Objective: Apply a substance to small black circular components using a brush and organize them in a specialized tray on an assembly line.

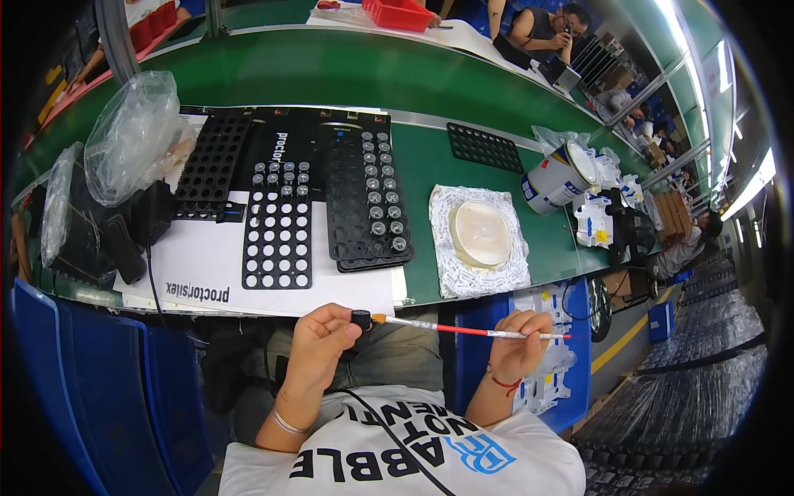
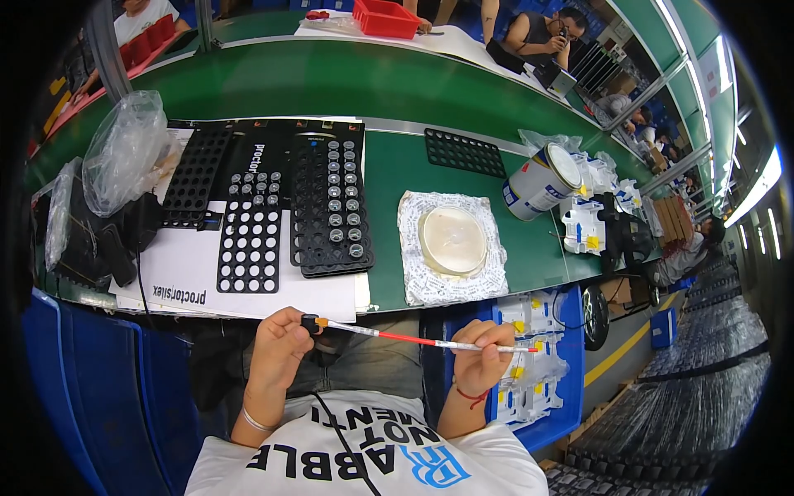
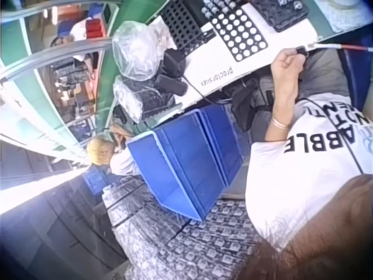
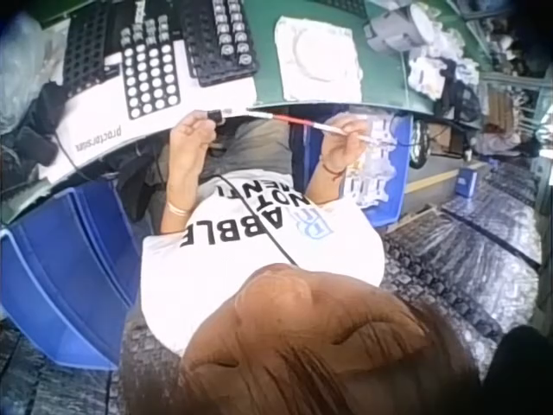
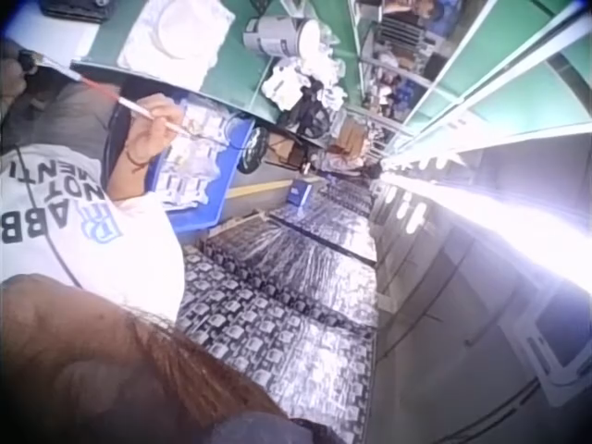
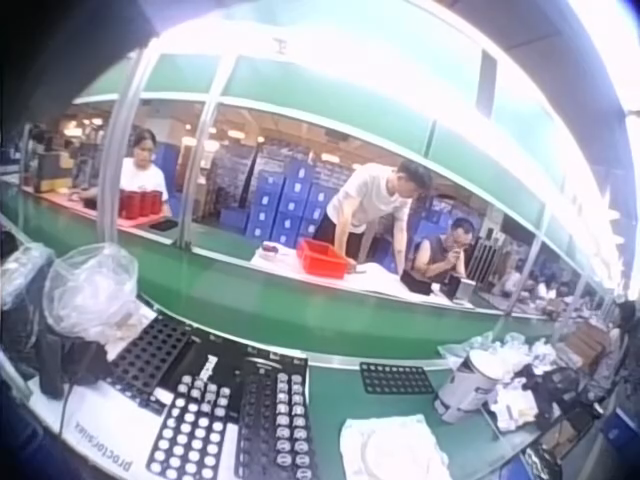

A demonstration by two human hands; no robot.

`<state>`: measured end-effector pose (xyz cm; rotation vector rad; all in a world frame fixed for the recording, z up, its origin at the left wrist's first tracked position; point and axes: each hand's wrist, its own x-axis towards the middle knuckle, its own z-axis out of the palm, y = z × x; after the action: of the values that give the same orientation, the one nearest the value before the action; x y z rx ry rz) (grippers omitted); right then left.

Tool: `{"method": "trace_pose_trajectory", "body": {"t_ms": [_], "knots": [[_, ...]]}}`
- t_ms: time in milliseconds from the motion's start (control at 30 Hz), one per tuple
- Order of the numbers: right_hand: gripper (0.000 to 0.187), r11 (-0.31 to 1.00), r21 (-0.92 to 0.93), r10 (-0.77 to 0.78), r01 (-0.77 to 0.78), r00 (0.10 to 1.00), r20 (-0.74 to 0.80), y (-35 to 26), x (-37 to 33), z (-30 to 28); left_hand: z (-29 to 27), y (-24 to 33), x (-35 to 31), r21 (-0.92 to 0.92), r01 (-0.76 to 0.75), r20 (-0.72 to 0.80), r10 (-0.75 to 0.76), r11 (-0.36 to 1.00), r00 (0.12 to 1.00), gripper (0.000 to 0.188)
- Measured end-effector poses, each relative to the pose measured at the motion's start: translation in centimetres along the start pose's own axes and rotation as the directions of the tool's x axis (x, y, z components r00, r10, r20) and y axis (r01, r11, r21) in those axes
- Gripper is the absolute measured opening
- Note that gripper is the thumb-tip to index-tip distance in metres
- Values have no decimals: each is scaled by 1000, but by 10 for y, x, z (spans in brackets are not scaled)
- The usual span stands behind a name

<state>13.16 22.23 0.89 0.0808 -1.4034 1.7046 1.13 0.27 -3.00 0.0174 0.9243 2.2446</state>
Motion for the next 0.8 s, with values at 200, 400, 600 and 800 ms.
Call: {"method": "trace_pose_trajectory", "body": {"t_ms": [200,400,600,800], "knots": [[18,999,18,28,-28,999,36,-1,-2,-2,0,2,-1,46,-7,2,7,999,1000,15],[18,999,-25,26,-24,998,61,-2,-2,-1,1,4,-3,33,-36,25,35,999,999,15],[17,1000,-22,4,-1,994,110,-3,1,-2,-5,3,-3,-17,19,48,-18,1000,999,15],[17,1000,-30,8,-4,992,128,-3,3,-5,-2,5,-2,-97,59,102,-49,993,994,13]]}}
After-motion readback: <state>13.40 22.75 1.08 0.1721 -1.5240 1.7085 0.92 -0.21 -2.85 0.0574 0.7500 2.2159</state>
